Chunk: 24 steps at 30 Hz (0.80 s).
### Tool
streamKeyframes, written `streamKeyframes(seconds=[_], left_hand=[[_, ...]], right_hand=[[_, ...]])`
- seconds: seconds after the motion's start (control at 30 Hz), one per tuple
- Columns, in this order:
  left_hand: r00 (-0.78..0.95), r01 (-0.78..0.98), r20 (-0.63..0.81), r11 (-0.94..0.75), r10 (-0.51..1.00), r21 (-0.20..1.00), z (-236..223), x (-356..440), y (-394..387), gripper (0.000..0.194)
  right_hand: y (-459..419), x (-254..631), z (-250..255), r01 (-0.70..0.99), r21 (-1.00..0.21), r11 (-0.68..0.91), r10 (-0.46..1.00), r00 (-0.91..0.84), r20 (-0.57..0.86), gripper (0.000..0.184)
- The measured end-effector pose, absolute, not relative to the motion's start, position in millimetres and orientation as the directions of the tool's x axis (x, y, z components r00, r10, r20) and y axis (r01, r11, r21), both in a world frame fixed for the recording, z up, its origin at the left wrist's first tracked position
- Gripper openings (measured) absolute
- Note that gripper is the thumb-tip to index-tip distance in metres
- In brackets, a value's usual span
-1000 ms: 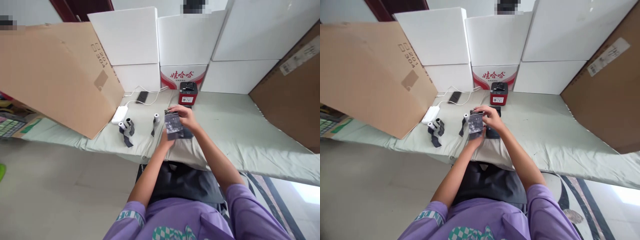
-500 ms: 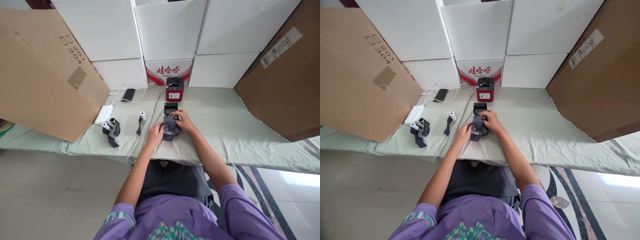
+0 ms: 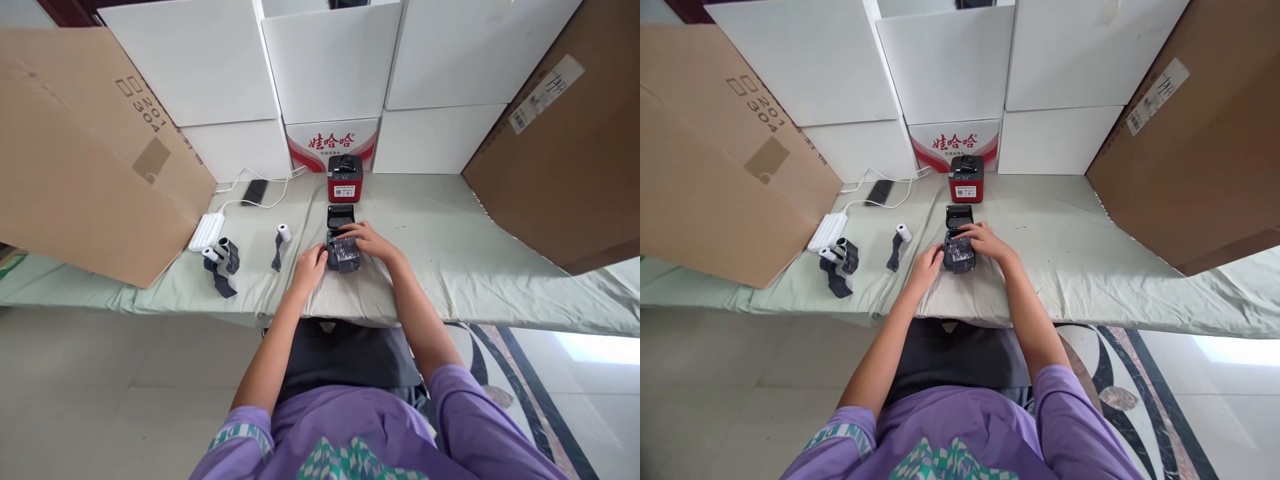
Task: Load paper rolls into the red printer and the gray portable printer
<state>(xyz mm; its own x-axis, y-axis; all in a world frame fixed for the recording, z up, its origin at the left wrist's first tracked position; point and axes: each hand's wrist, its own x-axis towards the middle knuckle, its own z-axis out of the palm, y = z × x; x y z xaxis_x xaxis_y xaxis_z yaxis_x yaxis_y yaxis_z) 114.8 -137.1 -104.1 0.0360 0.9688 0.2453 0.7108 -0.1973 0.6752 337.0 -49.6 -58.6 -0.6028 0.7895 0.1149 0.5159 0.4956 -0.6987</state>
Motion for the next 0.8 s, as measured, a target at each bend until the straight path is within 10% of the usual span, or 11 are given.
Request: streamKeyframes(seconds=[0.33, 0.53, 0.8], left_hand=[[0.292, 0.709, 0.373, -0.461, 0.881, 0.534, -91.9, 116.9, -148.0, 0.048], [0.269, 0.723, 0.391, -0.453, 0.88, 0.521, -92.0, 117.2, -147.7, 0.047], [0.173, 0.709, 0.45, -0.428, 0.876, 0.56, -93.9, 115.8, -145.8, 0.056]], right_hand=[[-48.9, 338.9, -57.4, 0.368, -0.797, 0.48, 0.869, -0.324, 0.374, 0.036], [-27.6, 316.6, -78.9, 0.288, -0.888, 0.359, 0.927, -0.217, 0.305, 0.065], [-44.1, 325.9, -73.1, 0.121, -0.946, 0.301, 0.916, -0.312, 0.252, 0.026]])
